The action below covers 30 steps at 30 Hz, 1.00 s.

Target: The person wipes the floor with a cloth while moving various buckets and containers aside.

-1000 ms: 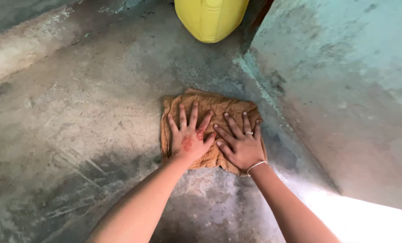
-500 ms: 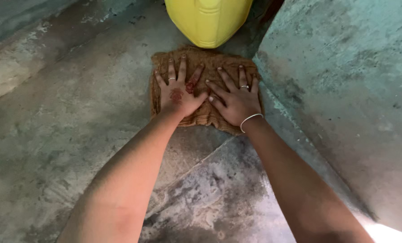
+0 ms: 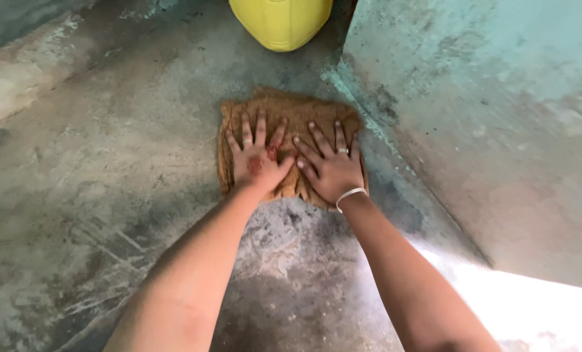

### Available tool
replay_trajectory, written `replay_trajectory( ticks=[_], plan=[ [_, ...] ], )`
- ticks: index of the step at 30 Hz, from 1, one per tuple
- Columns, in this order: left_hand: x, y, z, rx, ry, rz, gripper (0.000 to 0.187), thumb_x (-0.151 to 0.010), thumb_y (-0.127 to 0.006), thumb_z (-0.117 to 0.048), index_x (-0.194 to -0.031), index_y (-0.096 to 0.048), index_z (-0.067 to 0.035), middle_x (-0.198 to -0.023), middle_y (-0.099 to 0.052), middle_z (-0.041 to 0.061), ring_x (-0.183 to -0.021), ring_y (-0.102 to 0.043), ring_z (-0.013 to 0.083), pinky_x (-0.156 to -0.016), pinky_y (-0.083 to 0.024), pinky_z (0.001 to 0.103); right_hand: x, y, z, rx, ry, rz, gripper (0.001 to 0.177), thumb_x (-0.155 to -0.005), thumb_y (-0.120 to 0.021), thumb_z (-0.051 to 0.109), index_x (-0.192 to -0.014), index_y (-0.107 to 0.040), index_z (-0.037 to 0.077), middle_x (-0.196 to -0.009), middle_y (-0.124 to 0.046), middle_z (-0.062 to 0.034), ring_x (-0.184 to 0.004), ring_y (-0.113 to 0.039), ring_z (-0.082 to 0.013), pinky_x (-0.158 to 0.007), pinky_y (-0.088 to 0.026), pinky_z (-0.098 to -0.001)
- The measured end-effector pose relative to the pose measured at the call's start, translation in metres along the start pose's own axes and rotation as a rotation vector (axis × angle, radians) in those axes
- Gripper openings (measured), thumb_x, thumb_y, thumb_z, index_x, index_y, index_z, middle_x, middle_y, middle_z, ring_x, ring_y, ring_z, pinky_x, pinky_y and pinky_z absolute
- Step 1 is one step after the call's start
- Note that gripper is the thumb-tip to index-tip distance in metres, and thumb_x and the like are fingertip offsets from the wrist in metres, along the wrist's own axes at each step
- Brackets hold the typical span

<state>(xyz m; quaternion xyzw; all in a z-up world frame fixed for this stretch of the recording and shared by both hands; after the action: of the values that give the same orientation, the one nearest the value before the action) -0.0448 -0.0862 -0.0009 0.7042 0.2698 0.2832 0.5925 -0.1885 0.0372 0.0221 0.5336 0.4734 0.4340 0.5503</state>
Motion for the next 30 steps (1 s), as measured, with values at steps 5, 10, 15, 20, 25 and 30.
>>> replay_trajectory(
  ticks=[5,10,15,20,25,30],
  plan=[
    [0.056,-0.008,-0.023,-0.003,-0.049,-0.061,0.083,-0.094,-0.04,-0.072,-0.163,-0.014,-0.036,-0.171,-0.005,0.011,-0.154,-0.007,0.0447,-0.115,-0.011,0.073,0.067,0.008,0.015,-0.032,-0.034,-0.019,0.059,-0.097,-0.044,0.059,-0.153,-0.044,0.041,-0.168,-0.026,-0.0027,-0.152,-0.018,-0.0475,-0.114,-0.014,-0.0725],
    [0.082,-0.01,-0.033,-0.023,-0.073,-0.031,0.078,-0.094,-0.037,-0.07,-0.162,-0.016,-0.038,-0.171,-0.006,0.011,-0.154,-0.006,0.0445,-0.115,-0.011,0.073,0.099,0.016,0.024,-0.019,-0.024,-0.042,0.058,-0.096,-0.046,0.06,-0.15,-0.05,0.039,-0.166,-0.03,-0.004,-0.152,-0.018,-0.048,-0.114,-0.015,-0.0731],
    [0.064,-0.008,-0.029,-0.035,-0.056,0.048,0.072,-0.096,-0.036,-0.067,-0.16,-0.022,-0.039,-0.171,-0.006,0.008,-0.155,-0.003,0.0427,-0.115,-0.008,0.073,0.074,0.02,0.019,-0.006,-0.024,0.089,0.056,-0.096,-0.043,0.061,-0.147,-0.05,0.04,-0.166,-0.027,-0.0026,-0.152,-0.015,-0.0466,-0.116,-0.011,-0.0716],
    [0.016,-0.01,-0.017,0.038,-0.018,0.044,0.071,-0.096,-0.037,-0.064,-0.16,-0.028,-0.034,-0.171,-0.006,0.008,-0.155,-0.001,0.0418,-0.115,-0.006,0.073,0.016,0.015,0.002,-0.035,0.004,0.147,0.058,-0.098,-0.041,0.058,-0.152,-0.044,0.038,-0.167,-0.021,-0.0025,-0.152,-0.011,-0.0455,-0.116,-0.006,-0.0708],
    [-0.042,-0.007,-0.001,0.035,0.041,-0.004,0.068,-0.098,-0.034,-0.062,-0.16,-0.032,-0.033,-0.172,-0.009,0.008,-0.156,-0.004,0.041,-0.119,-0.003,0.073,-0.051,0.002,-0.019,-0.022,0.031,0.115,0.055,-0.1,-0.041,0.054,-0.153,-0.044,0.037,-0.169,-0.021,0.0003,-0.154,-0.012,-0.0431,-0.119,-0.005,-0.0698],
    [-0.093,-0.003,0.012,0.044,0.059,-0.037,0.067,-0.099,-0.034,-0.059,-0.16,-0.031,-0.031,-0.172,-0.008,0.009,-0.156,-0.004,0.042,-0.117,-0.002,0.074,-0.104,-0.007,-0.035,-0.056,0.015,0.147,0.054,-0.102,-0.041,0.049,-0.154,-0.042,0.037,-0.169,-0.02,0.0011,-0.154,-0.013,-0.0405,-0.119,-0.008,-0.0665]
  ],
)
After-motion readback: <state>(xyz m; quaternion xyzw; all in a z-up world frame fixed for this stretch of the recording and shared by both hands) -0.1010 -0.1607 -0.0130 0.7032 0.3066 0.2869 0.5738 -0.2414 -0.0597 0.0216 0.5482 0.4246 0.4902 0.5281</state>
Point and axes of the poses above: each hand's wrist, its own x-axis away from the middle knuckle, its own y-axis out of the back of the hand, z = x × y, the point moved 1 cm from there along -x, towards the middle knuckle
